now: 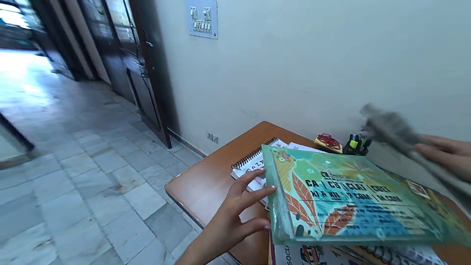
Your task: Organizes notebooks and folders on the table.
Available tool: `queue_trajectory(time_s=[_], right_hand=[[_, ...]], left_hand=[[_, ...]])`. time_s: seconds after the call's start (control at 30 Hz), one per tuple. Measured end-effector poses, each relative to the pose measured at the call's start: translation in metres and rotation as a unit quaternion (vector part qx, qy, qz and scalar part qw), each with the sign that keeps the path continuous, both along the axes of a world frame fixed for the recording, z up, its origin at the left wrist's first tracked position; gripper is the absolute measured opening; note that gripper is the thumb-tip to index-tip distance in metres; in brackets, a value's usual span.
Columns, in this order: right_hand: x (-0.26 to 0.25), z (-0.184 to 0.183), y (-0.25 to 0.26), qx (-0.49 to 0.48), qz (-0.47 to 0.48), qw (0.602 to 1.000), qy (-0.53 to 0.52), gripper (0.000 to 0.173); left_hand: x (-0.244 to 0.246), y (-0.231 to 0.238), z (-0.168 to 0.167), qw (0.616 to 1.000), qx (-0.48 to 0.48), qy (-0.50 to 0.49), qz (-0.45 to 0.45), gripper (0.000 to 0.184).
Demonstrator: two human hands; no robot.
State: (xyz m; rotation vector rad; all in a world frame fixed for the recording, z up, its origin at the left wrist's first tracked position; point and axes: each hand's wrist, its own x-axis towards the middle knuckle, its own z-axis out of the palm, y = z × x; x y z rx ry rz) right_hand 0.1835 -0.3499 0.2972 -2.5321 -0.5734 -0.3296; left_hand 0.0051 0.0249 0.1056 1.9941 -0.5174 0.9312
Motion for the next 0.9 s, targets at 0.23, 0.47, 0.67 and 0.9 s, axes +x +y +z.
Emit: queue_trajectory(time_s=[0.23,0.47,0.67,0.9], right_hand=[[0.03,-0.059,0.139,-0.19,0.002,0.973,0.135,0.035],[-0.076,-0.046,0.226,-0.242,0.263,0.929,0.099,0.037],[-0.033,-0.058,0.185,-0.233,0.206,0.949,0.048,0.037],[0.067,-0.069,0.052,-0.253,-0.027,0.963,0.09,0.027]], left_hand=[[0.02,-0.011,-0.004,0.984,0.055,-0.142,0.094,0.021],[0.022,-0.016,-0.003,0.971,0.096,-0.181,0.123,0.023],[0.016,-0.015,-0.005,0.97,0.107,-0.179,0.121,0.023],[0.021,-0.017,-0.008,0.977,0.083,-0.168,0.101,0.024]])
